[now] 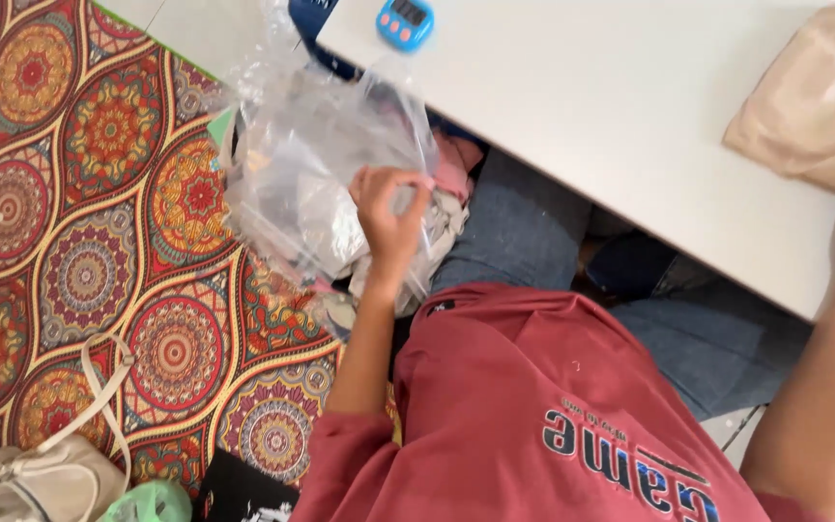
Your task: Folding multiple pairs of underwear and placing them into a plastic bag.
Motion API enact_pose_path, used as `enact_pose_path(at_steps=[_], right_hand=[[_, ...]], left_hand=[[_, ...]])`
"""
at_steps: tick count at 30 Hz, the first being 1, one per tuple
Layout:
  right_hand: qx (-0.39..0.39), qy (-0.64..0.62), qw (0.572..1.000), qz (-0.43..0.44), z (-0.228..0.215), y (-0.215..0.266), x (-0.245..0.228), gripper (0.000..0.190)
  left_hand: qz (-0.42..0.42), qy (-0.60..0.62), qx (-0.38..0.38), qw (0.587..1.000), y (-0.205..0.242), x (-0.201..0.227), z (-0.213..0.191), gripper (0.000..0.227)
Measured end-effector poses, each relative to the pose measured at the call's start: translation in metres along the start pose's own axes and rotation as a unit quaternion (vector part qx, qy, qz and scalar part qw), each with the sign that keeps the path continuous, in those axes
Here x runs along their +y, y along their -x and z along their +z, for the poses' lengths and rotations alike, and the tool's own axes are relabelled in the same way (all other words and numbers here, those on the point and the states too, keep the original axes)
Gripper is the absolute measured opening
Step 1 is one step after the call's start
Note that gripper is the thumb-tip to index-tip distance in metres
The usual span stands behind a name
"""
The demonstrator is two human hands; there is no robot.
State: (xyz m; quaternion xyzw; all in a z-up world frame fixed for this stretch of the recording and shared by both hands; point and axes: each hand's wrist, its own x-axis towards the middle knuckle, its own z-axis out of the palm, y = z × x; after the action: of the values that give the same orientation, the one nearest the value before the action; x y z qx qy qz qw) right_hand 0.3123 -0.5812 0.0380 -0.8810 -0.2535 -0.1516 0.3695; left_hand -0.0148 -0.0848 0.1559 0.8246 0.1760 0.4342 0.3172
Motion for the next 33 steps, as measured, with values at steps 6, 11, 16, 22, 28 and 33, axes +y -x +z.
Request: enact_pose_path(at_steps=[6,11,16,22,28,33], right_hand=[[0.105,0.130,0.968,0.184,-0.029,0.012,-0.016,0.047],[0.167,0.138,0.975,-0.053,-0.057,-0.032,-0.164,0.042],[0.125,0.041,0.988,-0.082,-0.015,-0.019,-0.190,0.013],[-0.069,-0.036,0.997,-0.027,0.033,-0.033,-0.264,0.029],[-0.059,0.109,0.991,-0.052,0.034,-0.046,-0.266,0.022],[-0.050,0.026,0.998,-0.014,0.032,-0.041,-0.263,0.020]], left_hand=[[0.140,0.156,-0.113,0.971,-0.046,0.119,0.059,0.009],[0.115,0.088,-0.349,0.926,-0.095,0.115,0.168,0.042],[0.133,-0.043,-0.530,0.837,-0.134,0.091,0.194,0.057],[0.047,-0.151,-0.514,0.843,-0.148,0.123,0.171,0.051],[0.056,0.006,-0.462,0.885,-0.121,0.093,0.178,0.040],[0.161,0.045,-0.496,0.852,-0.102,0.074,0.184,0.025]])
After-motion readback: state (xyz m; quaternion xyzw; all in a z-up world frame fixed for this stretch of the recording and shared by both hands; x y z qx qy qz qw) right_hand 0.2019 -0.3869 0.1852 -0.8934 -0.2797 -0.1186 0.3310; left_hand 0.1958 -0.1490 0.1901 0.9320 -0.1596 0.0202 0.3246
